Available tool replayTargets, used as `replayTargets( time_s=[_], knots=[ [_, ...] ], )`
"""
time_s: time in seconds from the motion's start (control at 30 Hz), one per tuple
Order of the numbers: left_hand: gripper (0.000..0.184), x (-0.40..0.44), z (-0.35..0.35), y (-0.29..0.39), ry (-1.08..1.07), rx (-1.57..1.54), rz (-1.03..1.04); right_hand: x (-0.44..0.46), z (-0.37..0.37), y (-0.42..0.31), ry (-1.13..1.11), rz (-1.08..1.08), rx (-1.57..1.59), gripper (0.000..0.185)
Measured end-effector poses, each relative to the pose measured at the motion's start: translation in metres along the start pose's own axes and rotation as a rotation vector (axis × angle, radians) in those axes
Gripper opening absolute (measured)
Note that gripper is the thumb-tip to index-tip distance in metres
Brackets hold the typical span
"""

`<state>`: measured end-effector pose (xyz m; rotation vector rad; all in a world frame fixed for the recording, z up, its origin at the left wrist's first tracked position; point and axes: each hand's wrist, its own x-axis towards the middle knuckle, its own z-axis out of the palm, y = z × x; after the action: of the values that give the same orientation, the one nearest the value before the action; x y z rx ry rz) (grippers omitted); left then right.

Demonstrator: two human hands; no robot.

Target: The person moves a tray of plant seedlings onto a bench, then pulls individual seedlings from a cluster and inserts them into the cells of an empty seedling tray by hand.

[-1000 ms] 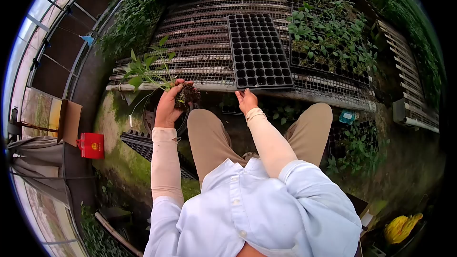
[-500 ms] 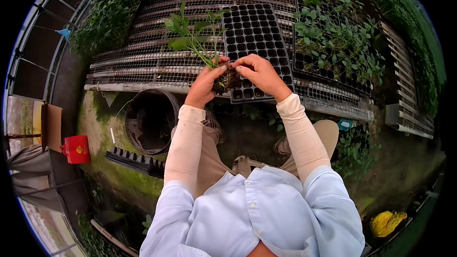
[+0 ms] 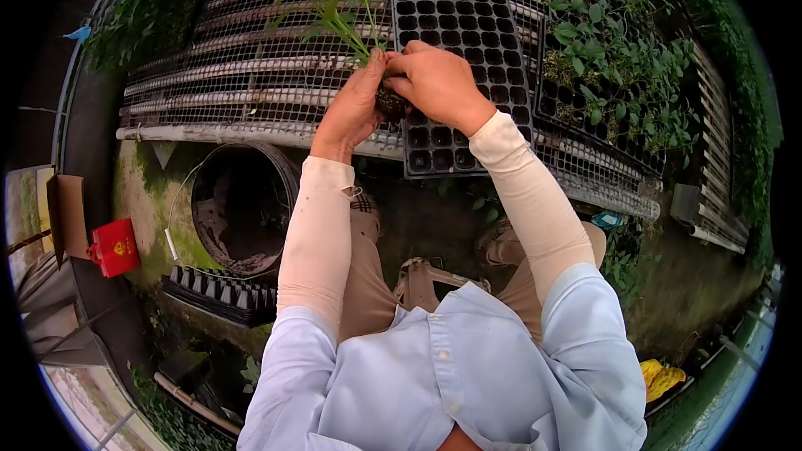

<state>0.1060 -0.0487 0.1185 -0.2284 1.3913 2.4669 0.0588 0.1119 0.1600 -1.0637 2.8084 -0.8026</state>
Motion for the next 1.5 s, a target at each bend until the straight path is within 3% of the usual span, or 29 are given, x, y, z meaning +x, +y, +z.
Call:
replayTargets(
  time_s=[0.1, 0.23, 0.37, 0.63, 0.87, 0.97, 1.1, 1.13, 1.23, 1.3, 1.37, 1.43, 1.5],
  knots=[
    [0.04, 0.014, 0.001, -0.001, 0.03, -0.209, 0.01, 0.008, -0.002, 0.024, 0.079, 0.075, 0.264, 0.023],
    [0.026, 0.036, 0.002, -0.006, 0.162, -0.235, 0.063, 0.026, -0.007, 0.081, 0.282, 0.076, 0.461, 0.022],
    [0.022, 0.056, -0.01, -0.017, 0.206, -0.348, 0.135, 0.059, -0.014, 0.149, 0.354, 0.33, 0.666, 0.024],
    [0.029, 0.083, -0.001, -0.003, 0.183, -0.359, 0.166, 0.154, -0.022, 0.31, 0.697, 0.403, 0.035, 0.019],
    [0.025, 0.103, 0.007, 0.005, 0.224, -0.242, 0.105, 0.193, 0.001, 0.337, 0.445, 0.711, -0.299, 0.023],
    [0.02, 0.109, 0.007, 0.005, 0.241, -0.229, 0.111, 0.196, 0.02, 0.348, 0.389, 0.764, -0.241, 0.025],
    [0.013, 0.112, 0.006, -0.005, 0.228, -0.225, 0.163, 0.198, 0.02, 0.364, 0.275, 0.726, -0.362, 0.026],
    [0.012, 0.113, 0.007, -0.008, 0.211, -0.21, 0.179, 0.192, 0.02, 0.37, 0.38, 0.626, -0.249, 0.03],
    [0.013, 0.115, 0.011, -0.013, 0.263, -0.079, 0.189, 0.17, 0.02, 0.338, 0.558, 0.614, -0.161, 0.034],
    [0.016, 0.116, 0.011, -0.018, 0.289, -0.029, 0.244, 0.141, 0.014, 0.273, 0.395, 0.395, 0.267, 0.03],
    [0.019, 0.114, 0.014, -0.014, 0.391, 0.2, 0.162, 0.115, 0.007, 0.205, 0.035, 0.221, 0.782, 0.026],
    [0.032, 0.115, 0.011, -0.018, 0.42, 0.352, 0.268, 0.095, 0.0, 0.156, -0.12, 0.11, 0.844, 0.022],
    [0.033, 0.117, 0.013, -0.021, 0.429, 0.35, 0.374, 0.088, 0.003, 0.136, -0.193, 0.107, 0.888, 0.024]
  ],
)
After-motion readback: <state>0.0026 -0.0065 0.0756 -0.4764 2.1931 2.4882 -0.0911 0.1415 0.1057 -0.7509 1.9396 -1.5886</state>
